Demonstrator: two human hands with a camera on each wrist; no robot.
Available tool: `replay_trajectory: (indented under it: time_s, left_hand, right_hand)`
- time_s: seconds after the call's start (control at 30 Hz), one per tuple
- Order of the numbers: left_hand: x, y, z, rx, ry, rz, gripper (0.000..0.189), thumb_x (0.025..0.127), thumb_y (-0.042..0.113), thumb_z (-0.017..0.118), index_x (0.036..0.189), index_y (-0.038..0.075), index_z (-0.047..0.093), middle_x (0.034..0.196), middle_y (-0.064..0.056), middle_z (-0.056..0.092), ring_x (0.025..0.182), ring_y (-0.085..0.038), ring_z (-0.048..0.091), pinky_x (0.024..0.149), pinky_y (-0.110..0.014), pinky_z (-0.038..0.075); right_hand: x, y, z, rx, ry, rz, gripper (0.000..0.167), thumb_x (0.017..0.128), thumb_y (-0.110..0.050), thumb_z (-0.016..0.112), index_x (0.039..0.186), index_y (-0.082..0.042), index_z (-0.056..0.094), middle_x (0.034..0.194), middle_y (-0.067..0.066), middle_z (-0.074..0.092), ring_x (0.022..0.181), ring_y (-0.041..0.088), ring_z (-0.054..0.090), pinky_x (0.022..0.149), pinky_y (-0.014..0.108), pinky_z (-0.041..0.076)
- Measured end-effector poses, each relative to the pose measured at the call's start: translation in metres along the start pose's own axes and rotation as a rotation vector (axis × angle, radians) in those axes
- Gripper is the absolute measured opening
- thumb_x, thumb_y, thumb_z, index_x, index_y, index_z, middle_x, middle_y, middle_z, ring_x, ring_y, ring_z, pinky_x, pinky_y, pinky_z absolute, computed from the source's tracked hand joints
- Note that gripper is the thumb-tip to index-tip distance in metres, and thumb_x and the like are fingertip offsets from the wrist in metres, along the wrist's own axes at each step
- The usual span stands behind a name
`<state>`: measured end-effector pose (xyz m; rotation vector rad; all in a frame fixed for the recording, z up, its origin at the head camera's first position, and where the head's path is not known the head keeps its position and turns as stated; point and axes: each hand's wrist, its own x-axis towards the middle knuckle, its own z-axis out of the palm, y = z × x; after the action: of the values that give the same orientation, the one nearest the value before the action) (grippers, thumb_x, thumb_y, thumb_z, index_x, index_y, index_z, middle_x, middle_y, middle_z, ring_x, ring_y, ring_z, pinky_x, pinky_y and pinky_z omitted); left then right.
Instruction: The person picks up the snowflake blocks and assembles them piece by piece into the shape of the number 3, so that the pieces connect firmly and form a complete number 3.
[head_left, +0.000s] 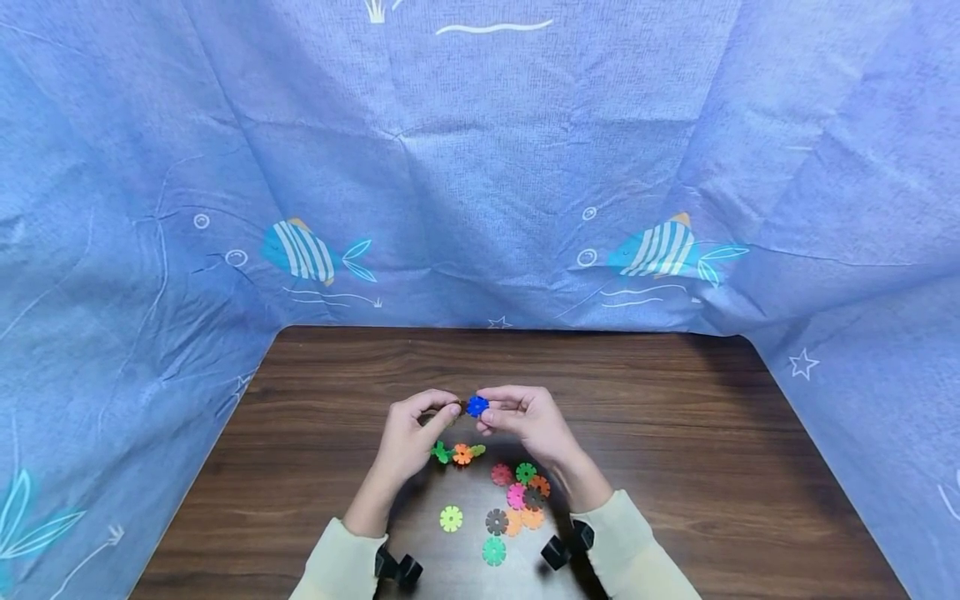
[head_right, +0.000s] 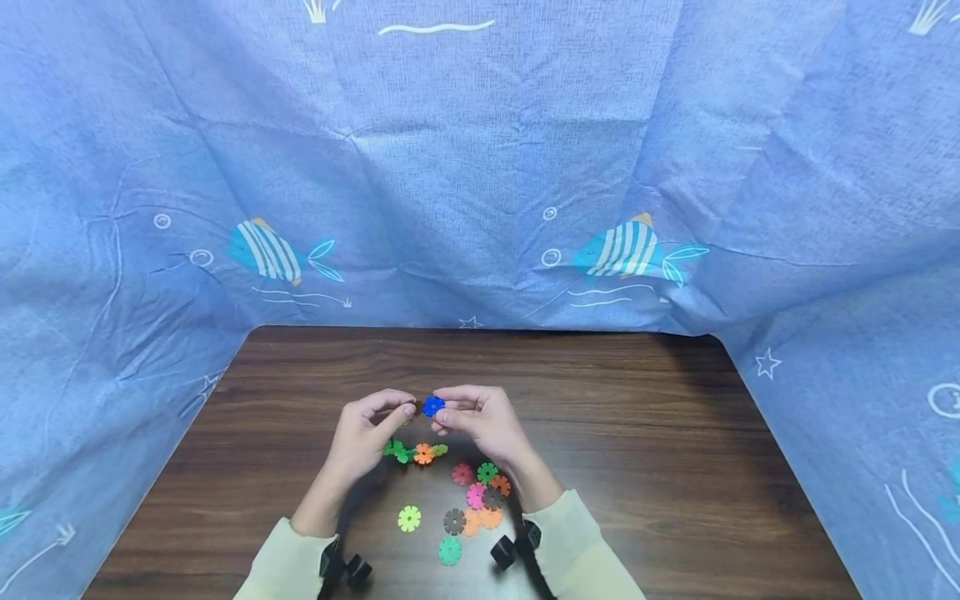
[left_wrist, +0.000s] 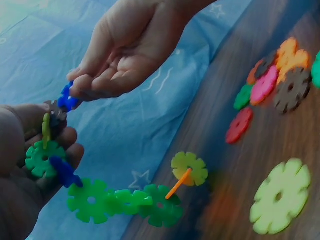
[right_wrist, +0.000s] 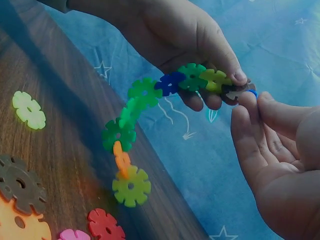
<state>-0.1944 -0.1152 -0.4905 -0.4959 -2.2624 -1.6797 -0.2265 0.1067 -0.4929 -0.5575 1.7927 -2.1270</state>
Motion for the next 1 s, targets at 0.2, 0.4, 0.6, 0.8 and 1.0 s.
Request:
replay_trajectory:
  time_s: [0.2,0.4,0.6,0.8,1.0]
  left_hand:
    - [-0.001,0.000,0.007,-0.022,0.062,0.016,0.007,0.095,0.006,0.073,0.098,0.004,0.078,0.093,-0.009,0.078,0.083,-0.010,0.069,0.074,-0.028,0.059]
    - [0.000,-0.001,0.004,-0.150,0.032,-0.130,0.011,0.096,0.009,0.073,0.101,0.000,0.076,0.092,-0.016,0.076,0.083,-0.007,0.070,0.075,-0.023,0.058]
    - [0.003,-0.006,-0.009,-0.139,0.021,-0.138,0.015,0.096,0.008,0.072,0.109,0.001,0.075,0.097,-0.019,0.077,0.085,-0.012,0.072,0.072,-0.022,0.057]
    - [0.005,-0.008,-0.017,-0.154,0.101,-0.156,0.015,0.094,0.005,0.073,0.107,-0.001,0.075,0.094,-0.023,0.076,0.080,-0.004,0.069,0.069,-0.018,0.054]
    - [0.006,-0.005,-0.015,-0.165,0.019,-0.140,0.017,0.096,0.007,0.072,0.110,-0.003,0.074,0.098,-0.022,0.076,0.084,-0.006,0.072,0.072,-0.021,0.057]
  right_hand:
    - [0.002,0.002,0.003,0.046,-0.010,0.020,0.040,0.093,0.004,0.070,0.130,0.016,0.059,0.104,0.035,0.070,0.082,0.018,0.076,0.083,0.043,0.063]
    - [0.003,0.001,0.002,0.013,-0.014,0.012,0.041,0.095,-0.002,0.071,0.129,0.017,0.059,0.099,0.017,0.077,0.081,0.016,0.075,0.079,0.041,0.063]
    - [0.002,0.001,-0.009,-0.151,0.050,-0.009,0.036,0.094,-0.004,0.073,0.126,0.011,0.064,0.101,0.021,0.075,0.080,0.012,0.073,0.068,0.036,0.063]
    - [-0.003,0.000,-0.020,-0.248,0.153,0.011,0.027,0.092,-0.005,0.075,0.117,0.003,0.071,0.095,0.017,0.074,0.072,0.009,0.069,0.057,0.027,0.054]
    - [0.000,-0.004,-0.010,-0.248,0.087,-0.061,0.029,0.094,-0.009,0.074,0.120,0.003,0.069,0.105,0.021,0.073,0.075,0.010,0.069,0.063,0.032,0.059]
